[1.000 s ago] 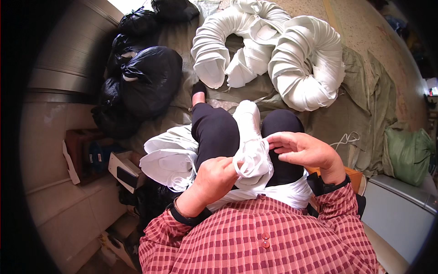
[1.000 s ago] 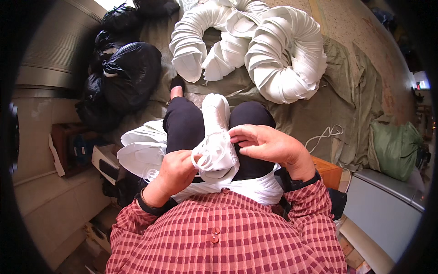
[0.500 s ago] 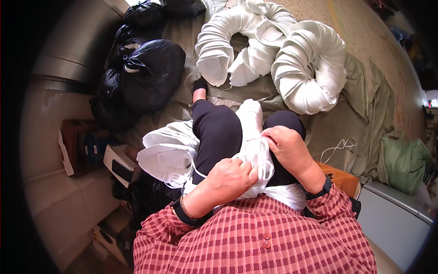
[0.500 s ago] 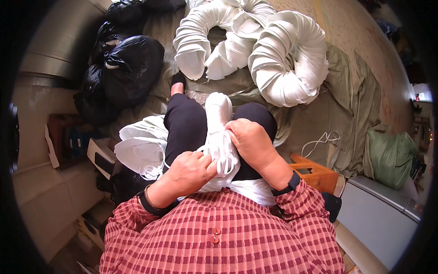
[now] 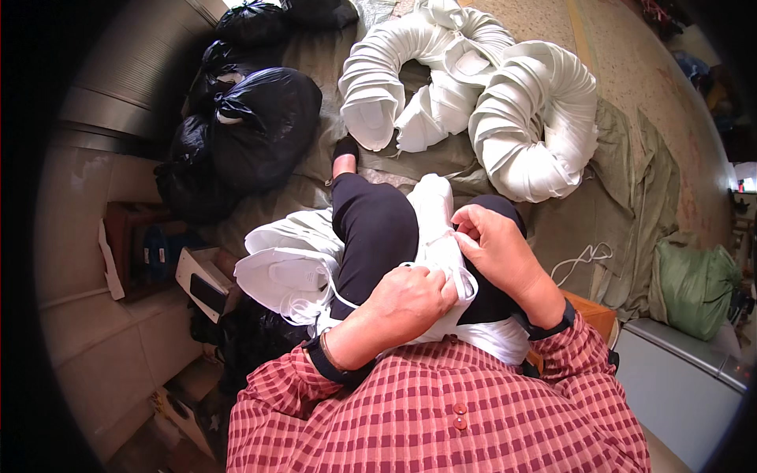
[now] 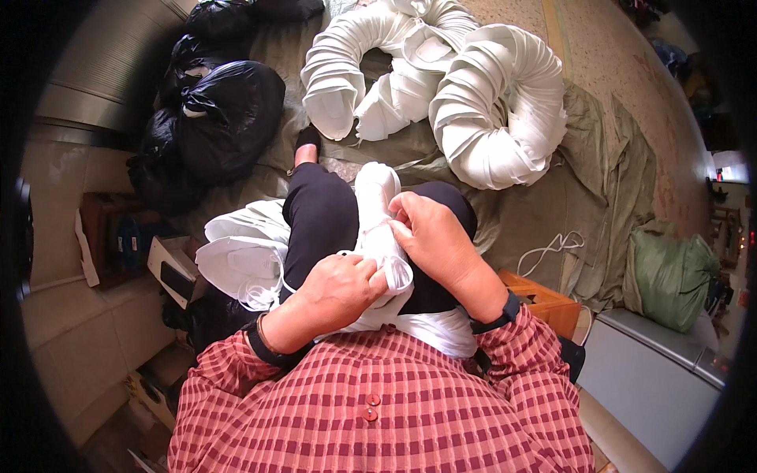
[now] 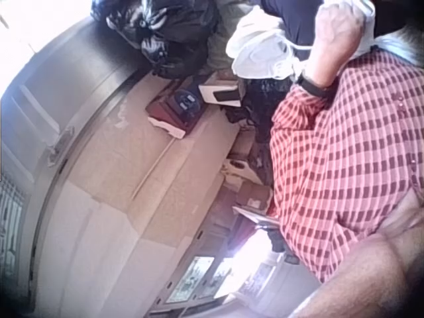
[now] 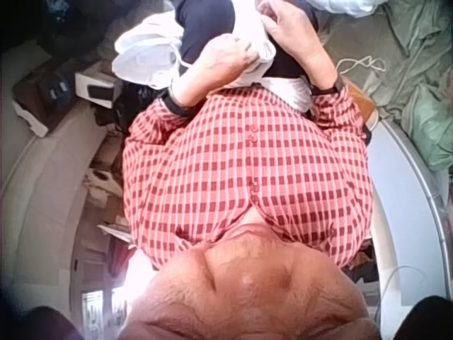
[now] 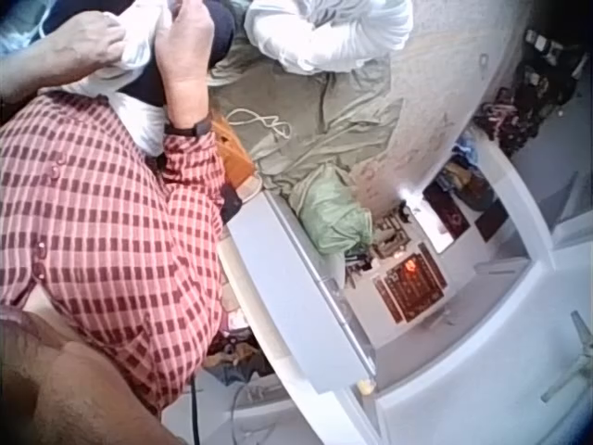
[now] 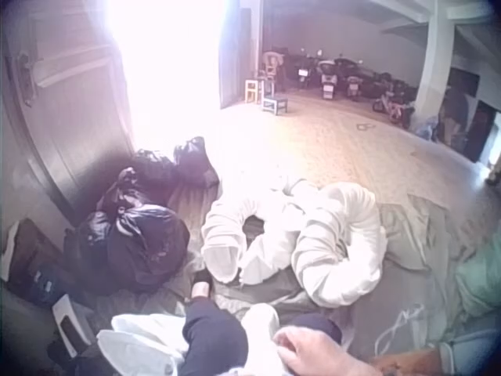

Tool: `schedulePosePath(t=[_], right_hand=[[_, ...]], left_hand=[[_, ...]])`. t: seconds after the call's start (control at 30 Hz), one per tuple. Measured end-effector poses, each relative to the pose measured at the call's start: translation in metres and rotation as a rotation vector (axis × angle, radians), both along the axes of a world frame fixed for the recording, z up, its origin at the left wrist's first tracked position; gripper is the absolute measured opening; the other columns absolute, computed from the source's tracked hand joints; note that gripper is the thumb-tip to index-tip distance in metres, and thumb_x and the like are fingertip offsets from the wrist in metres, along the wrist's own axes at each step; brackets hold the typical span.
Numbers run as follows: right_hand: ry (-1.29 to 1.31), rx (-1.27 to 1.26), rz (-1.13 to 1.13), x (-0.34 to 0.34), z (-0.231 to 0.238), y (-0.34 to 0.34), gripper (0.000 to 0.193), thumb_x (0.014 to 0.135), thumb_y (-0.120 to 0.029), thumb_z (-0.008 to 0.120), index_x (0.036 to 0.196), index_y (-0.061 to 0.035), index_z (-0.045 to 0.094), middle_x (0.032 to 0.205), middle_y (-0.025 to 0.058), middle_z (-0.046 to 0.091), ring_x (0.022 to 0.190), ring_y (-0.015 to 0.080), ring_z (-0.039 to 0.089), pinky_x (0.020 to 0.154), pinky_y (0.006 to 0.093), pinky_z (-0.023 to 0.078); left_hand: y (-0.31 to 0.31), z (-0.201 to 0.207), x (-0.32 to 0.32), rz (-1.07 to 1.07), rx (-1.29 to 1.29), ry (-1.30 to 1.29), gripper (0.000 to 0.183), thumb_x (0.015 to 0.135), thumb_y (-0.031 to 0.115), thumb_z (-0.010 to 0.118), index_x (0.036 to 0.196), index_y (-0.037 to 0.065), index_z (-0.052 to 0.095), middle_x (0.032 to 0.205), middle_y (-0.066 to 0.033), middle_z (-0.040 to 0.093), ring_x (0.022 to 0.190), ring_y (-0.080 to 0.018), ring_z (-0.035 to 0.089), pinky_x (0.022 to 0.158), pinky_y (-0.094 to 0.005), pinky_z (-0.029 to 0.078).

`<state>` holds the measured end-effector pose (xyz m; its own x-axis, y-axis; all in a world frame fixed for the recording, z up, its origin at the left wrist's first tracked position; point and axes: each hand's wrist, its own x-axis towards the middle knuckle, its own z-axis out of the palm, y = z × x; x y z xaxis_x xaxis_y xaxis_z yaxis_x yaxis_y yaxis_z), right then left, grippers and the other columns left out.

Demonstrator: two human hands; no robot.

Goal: The recorder is lacing white sneakers while sitting.

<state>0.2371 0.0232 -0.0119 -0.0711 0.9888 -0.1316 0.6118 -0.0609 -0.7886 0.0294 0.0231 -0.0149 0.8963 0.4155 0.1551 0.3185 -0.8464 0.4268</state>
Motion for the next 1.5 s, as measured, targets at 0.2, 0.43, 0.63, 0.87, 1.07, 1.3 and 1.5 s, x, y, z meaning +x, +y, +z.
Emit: schedulePosePath(t=[0.2, 0.43, 0.63, 0.87, 1.07, 1.3, 1.5], right_hand=[[-0.111, 0.22, -0.008, -0.006, -0.011, -0.004, 0.012, 0.087, -0.005, 0.068, 0.096, 0.0009, 0.063, 0.088, 0.0196, 0.067, 0.081, 0.0366, 0.067, 0.072, 0.0417, 0.054], [0.172, -0.559, 0.141, 0.02, 0.002, 0.027, 0.013, 0.081, -0.008, 0.07, 0.088, 0.0031, 0.068, 0.075, 0.0168, 0.068, 0.068, 0.0226, 0.068, 0.065, 0.0333, 0.053], [-0.066, 0.002, -0.022, -0.004, -0.013, 0.002, 0.021, 0.083, 0.003, 0.059, 0.104, 0.0011, 0.064, 0.1, 0.0154, 0.069, 0.084, 0.0264, 0.067, 0.075, 0.0367, 0.054], [-0.015, 0.354, 0.372, -0.006, 0.007, -0.016, 0.037, 0.08, 0.002, 0.066, 0.117, -0.004, 0.067, 0.122, 0.0172, 0.064, 0.111, 0.0365, 0.061, 0.102, 0.0448, 0.047], [0.484, 0.082, 0.162, -0.015, -0.005, -0.025, 0.014, 0.101, -0.013, 0.057, 0.104, -0.0019, 0.066, 0.099, 0.0108, 0.07, 0.086, 0.0244, 0.066, 0.082, 0.0337, 0.052], [1.302, -0.159, -0.126, -0.009, 0.016, -0.031, 0.03, 0.112, -0.028, 0.043, 0.101, -0.0048, 0.06, 0.095, 0.007, 0.066, 0.082, 0.0136, 0.065, 0.08, 0.0292, 0.054], [1.319, -0.218, -0.353, 0.006, 0.043, -0.045, 0.024, 0.11, -0.027, 0.049, 0.105, -0.0054, 0.059, 0.093, 0.0054, 0.064, 0.084, 0.0141, 0.065, 0.082, 0.0299, 0.055]], left_hand=[[0.001, 0.002, 0.0, -0.002, -0.018, 0.016, 0.01, 0.084, 0.017, 0.063, 0.087, 0.008, 0.062, 0.078, -0.0062, 0.063, 0.072, -0.0226, 0.067, 0.065, -0.037, 0.053], [0.007, 0.001, -0.021, 0.016, -0.151, 0.052, 0.01, 0.08, 0.017, 0.066, 0.08, 0.008, 0.062, 0.077, -0.0072, 0.061, 0.074, -0.0255, 0.066, 0.065, -0.0381, 0.053], [-0.01, 0.016, -0.038, -0.01, -0.096, 0.086, 0.01, 0.077, 0.015, 0.066, 0.078, 0.007, 0.059, 0.075, -0.0073, 0.061, 0.069, -0.0242, 0.066, 0.061, -0.038, 0.053], [-0.002, 0.063, -0.008, 0.0, -0.158, -0.18, 0.019, 0.075, 0.013, 0.069, 0.084, 0.007, 0.054, 0.074, -0.0079, 0.057, 0.067, -0.0277, 0.065, 0.059, -0.0398, 0.052], [0.041, 0.09, -0.023, 0.447, -0.264, -0.488, 0.048, 0.084, 0.006, 0.075, 0.127, 0.002, 0.055, 0.109, -0.0171, 0.061, 0.085, -0.0344, 0.067, 0.076, -0.0411, 0.056], [-0.004, 0.023, -0.034, 0.335, -0.274, -0.265, 0.061, 0.084, 0.008, 0.079, 0.138, 0.002, 0.051, 0.129, -0.0212, 0.058, 0.1, -0.0311, 0.066, 0.083, -0.0388, 0.054], [-0.017, 0.009, 0.024, 0.252, -0.421, -0.397, 0.046, 0.084, 0.008, 0.077, 0.124, -0.001, 0.057, 0.121, -0.0207, 0.061, 0.108, -0.0392, 0.063, 0.091, -0.0445, 0.052]])
